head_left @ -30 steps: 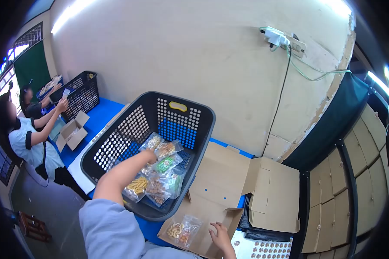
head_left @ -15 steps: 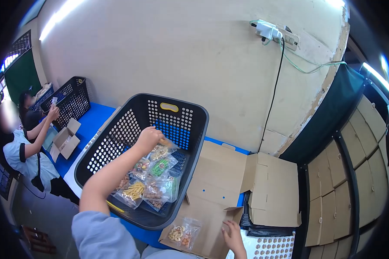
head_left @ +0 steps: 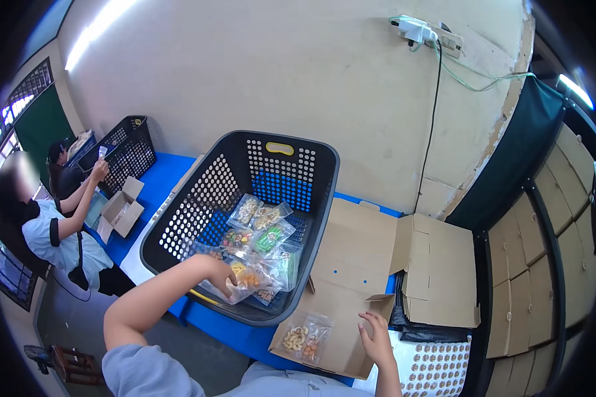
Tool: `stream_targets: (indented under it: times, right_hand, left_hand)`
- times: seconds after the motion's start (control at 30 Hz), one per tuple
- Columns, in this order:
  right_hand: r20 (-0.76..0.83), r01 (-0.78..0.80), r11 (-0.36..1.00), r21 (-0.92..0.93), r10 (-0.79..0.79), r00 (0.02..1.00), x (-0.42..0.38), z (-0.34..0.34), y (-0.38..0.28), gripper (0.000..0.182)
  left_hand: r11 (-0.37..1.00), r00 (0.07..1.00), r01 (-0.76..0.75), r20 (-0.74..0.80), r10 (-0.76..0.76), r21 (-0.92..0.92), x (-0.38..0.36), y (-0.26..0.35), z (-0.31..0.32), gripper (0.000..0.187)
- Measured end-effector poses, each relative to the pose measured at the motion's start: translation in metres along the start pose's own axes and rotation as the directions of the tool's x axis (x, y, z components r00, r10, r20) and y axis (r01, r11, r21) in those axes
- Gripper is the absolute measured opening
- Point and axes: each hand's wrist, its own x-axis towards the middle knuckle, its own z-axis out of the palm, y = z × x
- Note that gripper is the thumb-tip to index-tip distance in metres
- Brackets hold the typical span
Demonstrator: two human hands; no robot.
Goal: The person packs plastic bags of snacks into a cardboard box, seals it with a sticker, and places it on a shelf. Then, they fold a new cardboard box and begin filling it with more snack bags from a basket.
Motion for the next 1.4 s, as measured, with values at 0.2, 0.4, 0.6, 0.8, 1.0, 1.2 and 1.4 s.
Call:
stream_targets:
  times: [0.2,0.4,0.6,0.8,1.0,1.2,1.4]
  right_hand:
    - [0.01,-0.063,0.998,-0.01,0.063,0.998,-0.017,0.005,0.013,0.028]
    - [-0.039,-0.09,0.994,0.064,0.093,0.995,-0.032,0.015,0.02,0.029]
    - [-0.125,-0.135,0.989,0.059,0.142,0.982,-0.051,0.001,0.032,0.026]
    - [-0.169,-0.133,0.991,0.025,0.135,0.976,-0.052,-0.018,0.035,0.03]
    - [-0.713,0.267,0.805,0.53,0.254,0.653,-0.023,-0.036,-0.002,0.047]
    - [0.053,0.079,0.635,0.768,-0.187,0.981,-0.022,-0.052,-0.051,0.07]
    - [0.48,-0.517,0.101,0.85,-0.553,0.681,-0.032,0.004,-0.028,0.07]
  left_hand:
    - [0.93,0.968,0.243,-0.129,-0.214,0.276,0.159,-0.074,0.039,0.083]
    - [0.942,0.952,0.286,-0.164,-0.258,0.177,0.181,-0.088,0.046,0.088]
    - [0.94,0.668,0.159,-0.669,-0.327,-0.301,0.172,-0.101,-0.028,0.05]
    - [0.574,0.089,-0.745,-0.904,-0.418,-0.339,-0.044,-0.023,-0.153,0.015]
    - [0.732,-0.116,-0.678,-0.993,-0.026,0.06,-0.161,0.132,-0.088,0.024]
    - [0.204,0.031,-0.979,-0.958,0.286,0.029,-0.111,0.213,0.009,0.032]
    - [0.093,0.12,-0.99,-0.969,0.216,-0.102,-0.029,0.225,0.039,0.015]
